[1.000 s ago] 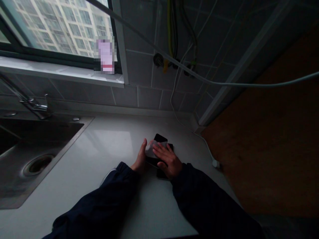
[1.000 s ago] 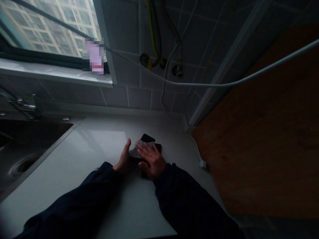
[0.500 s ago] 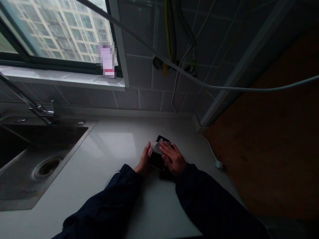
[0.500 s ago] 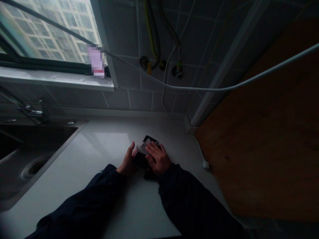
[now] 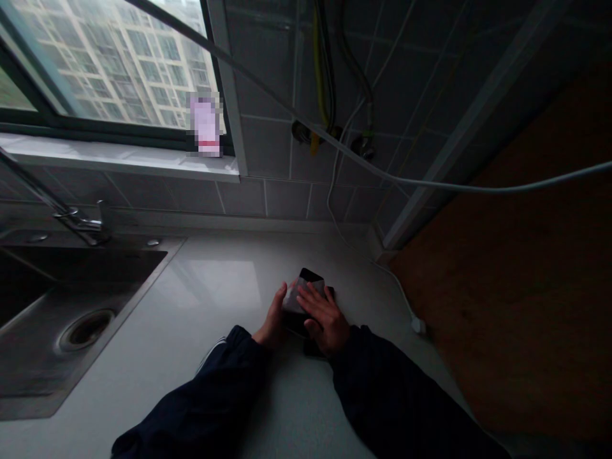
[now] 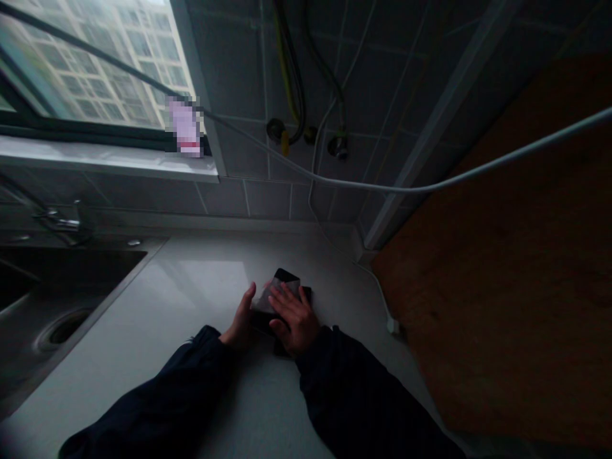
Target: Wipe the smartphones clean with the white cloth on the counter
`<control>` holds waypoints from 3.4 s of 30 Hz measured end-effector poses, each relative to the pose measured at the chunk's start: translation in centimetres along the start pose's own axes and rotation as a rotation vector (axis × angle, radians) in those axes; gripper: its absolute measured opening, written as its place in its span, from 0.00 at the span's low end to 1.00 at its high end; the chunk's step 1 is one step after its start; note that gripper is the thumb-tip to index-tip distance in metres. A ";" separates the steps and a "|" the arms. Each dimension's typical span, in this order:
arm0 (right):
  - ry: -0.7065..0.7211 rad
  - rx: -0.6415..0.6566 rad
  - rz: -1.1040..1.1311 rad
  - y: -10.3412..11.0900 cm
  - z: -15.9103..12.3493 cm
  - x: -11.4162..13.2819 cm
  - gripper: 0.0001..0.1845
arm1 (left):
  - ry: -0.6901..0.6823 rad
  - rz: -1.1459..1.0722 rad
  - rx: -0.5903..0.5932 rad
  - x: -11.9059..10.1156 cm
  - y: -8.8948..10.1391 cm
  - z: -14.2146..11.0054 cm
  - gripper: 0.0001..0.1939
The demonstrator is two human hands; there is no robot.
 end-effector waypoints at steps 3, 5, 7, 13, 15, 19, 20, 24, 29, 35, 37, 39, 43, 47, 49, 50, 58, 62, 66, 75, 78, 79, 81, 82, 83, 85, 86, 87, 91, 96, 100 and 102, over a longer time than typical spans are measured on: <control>0.051 0.017 0.030 -0.5 -0.4 0.6 0.37 | 0.031 -0.025 -0.031 0.2 0.1 0.1 0.35; 0.034 0.031 0.036 -0.6 -0.5 0.6 0.34 | 0.043 -0.024 -0.041 0.4 0.1 0.2 0.35; 0.024 0.041 0.032 -0.4 -0.5 0.4 0.31 | 0.035 -0.022 -0.032 0.4 0.1 0.3 0.35; -0.034 0.048 -0.017 0.6 0.0 -0.5 0.28 | -0.037 0.023 -0.015 0.0 0.0 0.1 0.33; -0.094 0.039 -0.033 0.8 0.2 -0.8 0.28 | 0.002 0.051 -0.009 0.1 -0.1 -0.1 0.33; -0.067 0.045 -0.028 0.5 -0.2 -0.1 0.30 | -0.011 0.041 -0.007 -0.1 -0.2 -0.1 0.34; -0.017 0.062 -0.017 0.3 -0.3 0.2 0.31 | -0.029 0.029 -0.013 -0.1 -0.3 0.0 0.34; 0.093 0.104 -0.039 0.2 -0.4 0.5 0.32 | -0.057 -0.008 -0.048 -0.3 -0.3 -0.1 0.34; -0.042 0.045 -0.105 1.1 0.1 -0.5 0.30 | 0.006 0.009 -0.037 -0.1 -0.4 -0.6 0.34; 0.100 0.070 -0.019 0.1 -0.7 1.5 0.34 | 0.006 -0.073 -0.062 0.0 -0.2 -0.6 0.38; 0.029 0.016 -0.049 0.2 -0.5 1.1 0.31 | 0.018 -0.072 -0.076 0.0 0.0 -0.7 0.38; -0.054 -0.034 -0.083 0.6 -0.2 0.5 0.29 | 0.021 -0.046 -0.079 0.0 0.2 -0.8 0.39; -0.036 -0.031 -0.086 0.9 -0.1 0.5 0.30 | 0.013 -0.037 -0.061 0.0 0.3 -0.7 0.38; 0.035 0.004 -0.057 0.6 -0.3 1.4 0.31 | -0.003 -0.087 -0.059 0.0 0.4 -0.5 0.35; 0.029 0.019 -0.052 0.5 -0.3 1.5 0.29 | 0.001 -0.102 -0.077 0.0 0.5 -0.4 0.34; 0.024 0.024 -0.050 0.5 -0.3 1.5 0.28 | 0.007 -0.107 -0.087 0.1 0.5 -0.4 0.34; 0.021 0.015 -0.009 0.5 -0.5 1.4 0.27 | 0.027 -0.114 0.006 0.1 0.3 -0.6 0.36; 0.062 0.069 0.017 0.7 -0.8 2.4 0.27 | -0.045 -0.099 0.023 0.1 0.5 -0.6 0.36; 0.021 0.047 -0.012 1.0 -0.5 2.0 0.30 | -0.128 -0.013 0.027 0.4 0.7 -0.7 0.35; 0.075 0.044 -0.043 0.2 -0.5 2.6 0.37 | -0.040 0.041 -0.004 0.6 1.2 -0.7 0.34; 0.046 0.017 -0.084 0.2 -0.5 2.2 0.33 | -0.031 -0.014 -0.050 0.3 1.0 -0.7 0.37; 0.010 0.001 -0.099 0.4 -0.4 1.9 0.31 | -0.014 -0.027 -0.057 0.2 0.9 -0.7 0.38; -0.034 -0.013 -0.110 0.6 -0.3 1.4 0.31 | 0.018 -0.046 -0.068 0.2 0.5 -0.7 0.39; -0.023 -0.007 -0.101 0.6 -0.4 1.4 0.32 | 0.021 -0.053 -0.073 0.2 0.3 -0.7 0.39; 0.008 0.005 -0.085 0.5 -0.4 1.5 0.33 | 0.014 -0.058 -0.078 0.1 0.2 -0.7 0.39; 0.080 0.033 -0.063 0.4 -0.5 1.8 0.36 | -0.004 -0.064 -0.078 0.0 0.0 -0.7 0.39; 0.087 0.034 -0.063 0.3 -0.5 1.8 0.35 | -0.010 -0.065 -0.073 0.0 -0.1 -0.7 0.39; 0.068 0.024 -0.073 0.3 -0.5 1.6 0.34 | -0.011 -0.062 -0.067 0.0 -0.2 -0.7 0.39; -0.036 -0.039 -0.093 0.6 -0.4 1.0 0.33 | -0.002 -0.046 -0.057 0.1 -0.1 -0.8 0.39; 0.094 0.063 -0.062 0.2 -0.4 1.3 0.32 | -0.021 -0.064 -0.069 0.1 -0.3 -0.5 0.38; -0.061 0.012 -0.109 0.6 0.1 -0.2 0.29 | -0.013 -0.019 -0.060 0.1 -0.5 -0.6 0.38; -0.022 0.023 -0.096 0.5 0.0 0.1 0.33 | -0.008 -0.006 -0.076 0.2 -0.4 -0.7 0.37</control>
Point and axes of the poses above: each hand's wrist, its own z-axis towards the middle knuckle, its own y-axis out of the back of the hand, x = y × z, the point moved 4 cm from there along z, towards the middle knuckle, and after that the axes turned 8 degrees about -y, right-handed, at the moved point
